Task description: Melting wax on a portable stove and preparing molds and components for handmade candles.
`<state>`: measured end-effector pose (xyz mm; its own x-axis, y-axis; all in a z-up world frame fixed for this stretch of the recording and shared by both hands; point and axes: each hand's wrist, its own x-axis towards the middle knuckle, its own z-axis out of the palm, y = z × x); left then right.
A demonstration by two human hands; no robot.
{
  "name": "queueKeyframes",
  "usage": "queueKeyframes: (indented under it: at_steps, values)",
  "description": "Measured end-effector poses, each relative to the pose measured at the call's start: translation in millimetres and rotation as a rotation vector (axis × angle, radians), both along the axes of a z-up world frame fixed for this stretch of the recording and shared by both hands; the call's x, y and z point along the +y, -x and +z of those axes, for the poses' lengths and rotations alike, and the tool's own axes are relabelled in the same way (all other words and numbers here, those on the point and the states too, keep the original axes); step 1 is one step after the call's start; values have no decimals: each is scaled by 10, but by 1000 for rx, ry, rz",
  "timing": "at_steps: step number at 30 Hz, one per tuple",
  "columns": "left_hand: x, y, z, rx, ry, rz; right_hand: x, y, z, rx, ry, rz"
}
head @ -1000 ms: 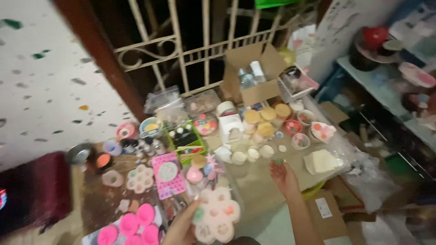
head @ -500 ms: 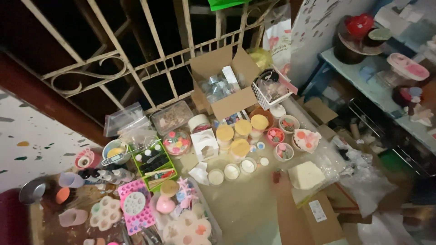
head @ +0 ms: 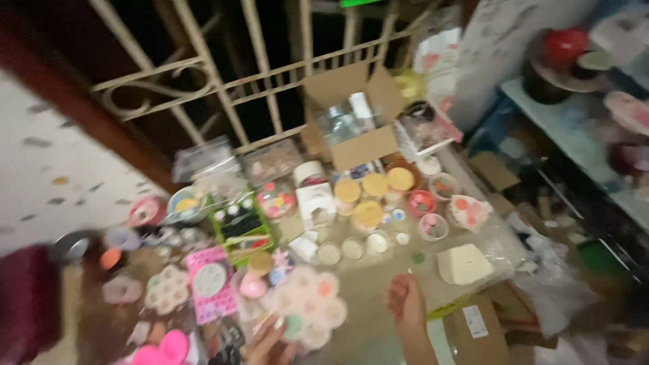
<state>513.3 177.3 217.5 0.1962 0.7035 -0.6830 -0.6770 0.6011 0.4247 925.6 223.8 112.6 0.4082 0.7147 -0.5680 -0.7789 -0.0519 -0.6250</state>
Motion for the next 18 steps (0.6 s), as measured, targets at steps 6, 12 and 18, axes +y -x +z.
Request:
queueKeyframes:
  at_steps: [6, 12, 18]
  values:
    - [487, -788, 2047, -96, -185, 156, -374, 1918, 2511, 304, -45, 456]
    - [388, -871, 2479, -162, -481, 186, -219, 2345, 3433, -140, -389, 165]
    - [370, -798, 2607, -139, -542, 321, -179, 2259, 3567, -128, -407, 210]
